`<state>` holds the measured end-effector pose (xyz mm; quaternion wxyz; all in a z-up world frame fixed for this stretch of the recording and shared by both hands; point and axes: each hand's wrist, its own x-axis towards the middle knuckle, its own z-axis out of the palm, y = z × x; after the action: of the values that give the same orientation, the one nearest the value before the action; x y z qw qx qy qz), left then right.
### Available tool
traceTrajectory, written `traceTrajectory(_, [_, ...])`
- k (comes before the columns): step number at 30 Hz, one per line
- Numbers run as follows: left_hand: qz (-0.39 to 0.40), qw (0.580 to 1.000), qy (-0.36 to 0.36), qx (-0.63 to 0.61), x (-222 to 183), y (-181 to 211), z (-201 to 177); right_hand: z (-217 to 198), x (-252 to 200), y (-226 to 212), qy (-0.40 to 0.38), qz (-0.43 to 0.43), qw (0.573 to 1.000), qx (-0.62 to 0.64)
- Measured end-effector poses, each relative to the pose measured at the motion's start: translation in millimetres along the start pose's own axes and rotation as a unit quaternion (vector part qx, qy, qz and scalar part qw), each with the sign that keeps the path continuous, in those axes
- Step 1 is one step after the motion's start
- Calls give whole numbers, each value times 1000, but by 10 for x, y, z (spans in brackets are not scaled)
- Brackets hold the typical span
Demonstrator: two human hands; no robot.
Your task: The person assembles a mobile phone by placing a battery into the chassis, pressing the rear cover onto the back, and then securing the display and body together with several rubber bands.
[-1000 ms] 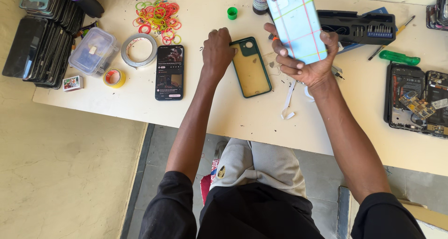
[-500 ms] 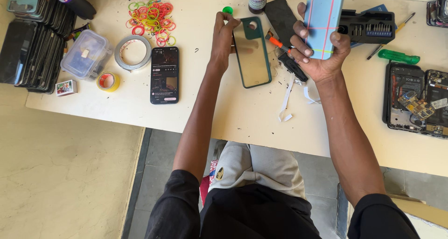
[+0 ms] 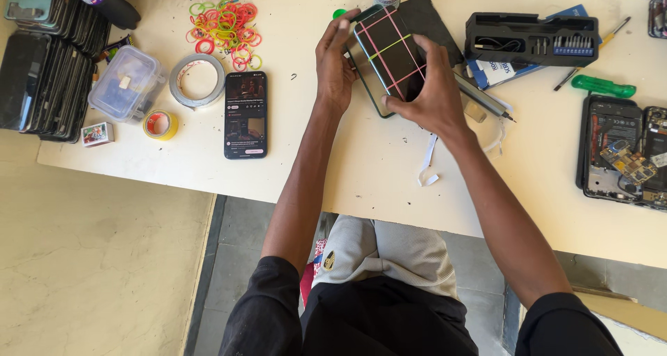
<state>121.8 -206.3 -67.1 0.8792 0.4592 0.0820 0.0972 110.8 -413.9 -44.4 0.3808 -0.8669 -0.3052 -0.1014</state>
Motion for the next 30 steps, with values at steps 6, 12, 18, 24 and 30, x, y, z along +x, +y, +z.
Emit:
traceTrajectory(6, [12, 999, -28, 39, -25, -36, -11, 53, -37, -257, 16, 23, 997, -68])
traceTrajectory(12, [57, 996, -76, -4, -31, -71, -11, 48, -43, -485, 5, 41, 988, -148])
traceTrajectory(18, [33, 994, -99, -29, -51, -10, -26, 85, -62, -517, 32, -11, 982, -186])
traceTrajectory(24, [41, 995, -86, -20, -38, -31, -18, 111, -48, -458, 70, -74, 947, -304])
traceTrajectory(30, [59, 995, -51, -67, 81, -145, -151, -49, 45, -185, -27, 92, 980, 175])
